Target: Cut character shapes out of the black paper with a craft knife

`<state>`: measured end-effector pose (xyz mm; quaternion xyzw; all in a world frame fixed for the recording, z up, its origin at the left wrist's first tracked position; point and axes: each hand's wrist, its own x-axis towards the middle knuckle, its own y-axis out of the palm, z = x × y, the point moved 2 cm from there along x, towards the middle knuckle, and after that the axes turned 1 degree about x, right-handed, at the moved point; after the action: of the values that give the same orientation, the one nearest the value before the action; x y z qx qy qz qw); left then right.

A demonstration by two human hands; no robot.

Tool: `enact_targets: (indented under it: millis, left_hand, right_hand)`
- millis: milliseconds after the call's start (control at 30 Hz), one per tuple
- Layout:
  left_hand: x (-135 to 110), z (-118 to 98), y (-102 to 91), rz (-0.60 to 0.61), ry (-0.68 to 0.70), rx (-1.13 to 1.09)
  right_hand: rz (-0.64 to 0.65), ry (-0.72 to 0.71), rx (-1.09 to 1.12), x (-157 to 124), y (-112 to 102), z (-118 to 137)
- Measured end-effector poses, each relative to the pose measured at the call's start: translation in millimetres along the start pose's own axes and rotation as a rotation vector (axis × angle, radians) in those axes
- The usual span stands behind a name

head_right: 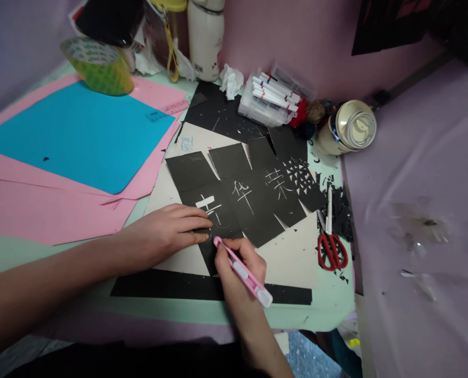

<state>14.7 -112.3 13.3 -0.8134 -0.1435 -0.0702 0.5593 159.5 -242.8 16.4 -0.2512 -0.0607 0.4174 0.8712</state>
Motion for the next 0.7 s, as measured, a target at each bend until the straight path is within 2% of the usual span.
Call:
enact_targets:
  millis: [200,433,700]
  left_hand:
    - [0.6,-0.3,0.2,0.006,-0.007,-0.005]
    - [-0.1,0.2,1.3,-0.015,0.002,-0.013]
    - [0.3,-0.3,0.6,0.011,0.0,0.017]
  right_hand:
    - [0.003,-0.037,0.01,-1.2,0.6,-1.8]
    - [0.036,-0.006,0.021,2.2,0.2,0.2]
    - [0.012,-0.009,-0.006,1.8,0.2,1.8]
